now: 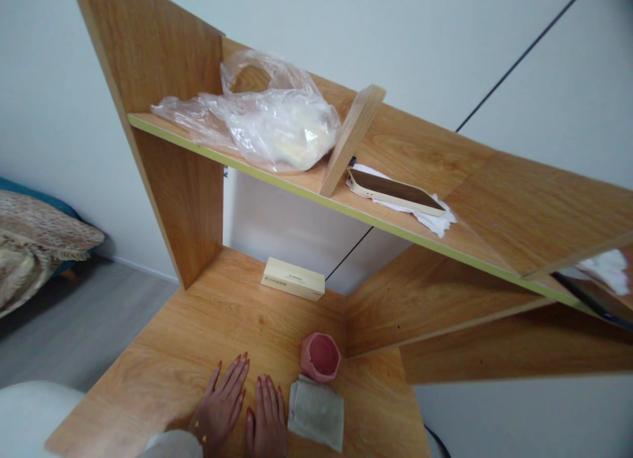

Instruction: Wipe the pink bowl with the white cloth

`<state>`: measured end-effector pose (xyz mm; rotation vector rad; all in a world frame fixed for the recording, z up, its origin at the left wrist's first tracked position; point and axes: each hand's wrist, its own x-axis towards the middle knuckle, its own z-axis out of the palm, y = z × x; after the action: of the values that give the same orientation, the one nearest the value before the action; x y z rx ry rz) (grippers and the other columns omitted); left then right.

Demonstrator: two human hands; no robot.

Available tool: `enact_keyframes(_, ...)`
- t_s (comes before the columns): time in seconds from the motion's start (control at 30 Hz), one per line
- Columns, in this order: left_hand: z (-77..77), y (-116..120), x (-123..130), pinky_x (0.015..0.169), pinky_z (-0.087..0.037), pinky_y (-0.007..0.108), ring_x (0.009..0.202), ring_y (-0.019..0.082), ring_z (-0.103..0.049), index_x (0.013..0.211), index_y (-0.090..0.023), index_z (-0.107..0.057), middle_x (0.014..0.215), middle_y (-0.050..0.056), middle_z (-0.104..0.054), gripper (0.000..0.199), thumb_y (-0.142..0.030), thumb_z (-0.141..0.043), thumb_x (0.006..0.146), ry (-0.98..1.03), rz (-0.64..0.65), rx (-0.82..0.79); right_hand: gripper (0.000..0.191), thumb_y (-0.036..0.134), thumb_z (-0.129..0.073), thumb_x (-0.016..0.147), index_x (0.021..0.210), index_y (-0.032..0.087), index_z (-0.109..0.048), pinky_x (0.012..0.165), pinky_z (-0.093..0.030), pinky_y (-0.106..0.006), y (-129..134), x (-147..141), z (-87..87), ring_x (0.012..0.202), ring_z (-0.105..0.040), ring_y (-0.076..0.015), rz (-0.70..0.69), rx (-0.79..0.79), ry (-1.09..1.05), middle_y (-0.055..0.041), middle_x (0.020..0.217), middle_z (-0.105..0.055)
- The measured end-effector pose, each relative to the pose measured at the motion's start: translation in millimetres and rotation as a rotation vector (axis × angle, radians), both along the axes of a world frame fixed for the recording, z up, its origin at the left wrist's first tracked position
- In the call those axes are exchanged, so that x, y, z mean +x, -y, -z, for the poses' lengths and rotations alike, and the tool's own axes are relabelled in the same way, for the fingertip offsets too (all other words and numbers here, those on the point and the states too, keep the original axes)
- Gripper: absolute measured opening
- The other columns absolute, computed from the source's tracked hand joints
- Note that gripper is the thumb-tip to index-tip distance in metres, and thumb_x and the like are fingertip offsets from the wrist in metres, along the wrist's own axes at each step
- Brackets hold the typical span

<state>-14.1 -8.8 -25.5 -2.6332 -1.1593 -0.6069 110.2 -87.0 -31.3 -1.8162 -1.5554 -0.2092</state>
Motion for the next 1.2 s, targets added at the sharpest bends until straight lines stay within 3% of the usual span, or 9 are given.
enact_keyframes(0.2,0.7,-1,0,0.118,-0.007,0.041,0.143,0.015,-0.018,0.144,-0.022,-0.034,0.143,0.002,-0.048,0.054,-0.029,-0.032,0.091,0.017,0.011,0.012,0.049,0.033,-0.036,0.093,0.143,0.031,-0.035,0.103,-0.041,-0.044,0,0,0.7,0.116,-0.057,-0.0219,-0.008,-0.019,0.016,-0.0016,0.125,-0.062)
enact_keyframes(0.5,-1.7,-3,-3,0.118,-0.003,0.043,0.144,0.015,-0.015,0.142,-0.02,-0.04,0.144,0.003,-0.046,0.054,-0.024,-0.034,0.088,-0.018,0.048,0.033,0.047,0.033,-0.037,0.093,0.139,0.03,-0.042,0.104,-0.04,-0.044,2,-1,-1.6,0.115,-0.057,-0.0216,-0.013,-0.02,-0.039,-0.0014,0.125,-0.062)
enact_keyframes(0.7,0.3,-1,0,0.118,-0.009,0.041,0.142,0.016,-0.021,0.143,-0.023,-0.038,0.143,0.002,-0.048,0.052,-0.033,-0.031,0.092,0.036,-0.012,-0.008,0.049,0.034,-0.036,0.093,0.142,0.03,-0.037,0.103,-0.041,-0.045,1,0,0.9,0.115,-0.057,-0.0228,-0.009,-0.04,0.016,-0.0027,0.125,-0.062)
enact_keyframes(0.87,2.8,-2,-2,0.117,-0.01,0.04,0.141,0.015,-0.024,0.143,-0.022,-0.038,0.143,0.001,-0.048,0.053,-0.027,-0.031,0.09,0.006,0.023,0.013,0.049,0.033,-0.035,0.093,0.142,0.031,-0.037,0.102,-0.042,-0.044,1,0,-0.1,0.115,-0.058,-0.0218,-0.007,-0.021,0.011,-0.0021,0.125,-0.062)
enact_keyframes(1.0,-3.4,-4,-6,0.117,-0.01,0.039,0.141,0.015,-0.024,0.139,-0.023,-0.044,0.141,0.001,-0.05,0.052,-0.025,-0.032,0.089,-0.016,0.044,-0.002,0.048,0.032,-0.033,0.094,0.142,0.031,-0.037,0.103,-0.041,-0.044,0,0,-0.5,0.115,-0.058,-0.0216,-0.008,-0.017,0.003,-0.0015,0.126,-0.061)
enact_keyframes(1.2,-14.3,-2,-3,0.117,-0.011,0.036,0.134,0.017,-0.038,0.131,-0.025,-0.055,0.134,-0.001,-0.057,0.047,-0.027,-0.03,0.091,-0.034,0.031,-0.04,0.048,0.033,-0.034,0.094,0.142,0.031,-0.037,0.102,-0.042,-0.044,0,0,1.1,0.114,-0.058,-0.0216,-0.012,-0.01,0.0,-0.002,0.125,-0.062)
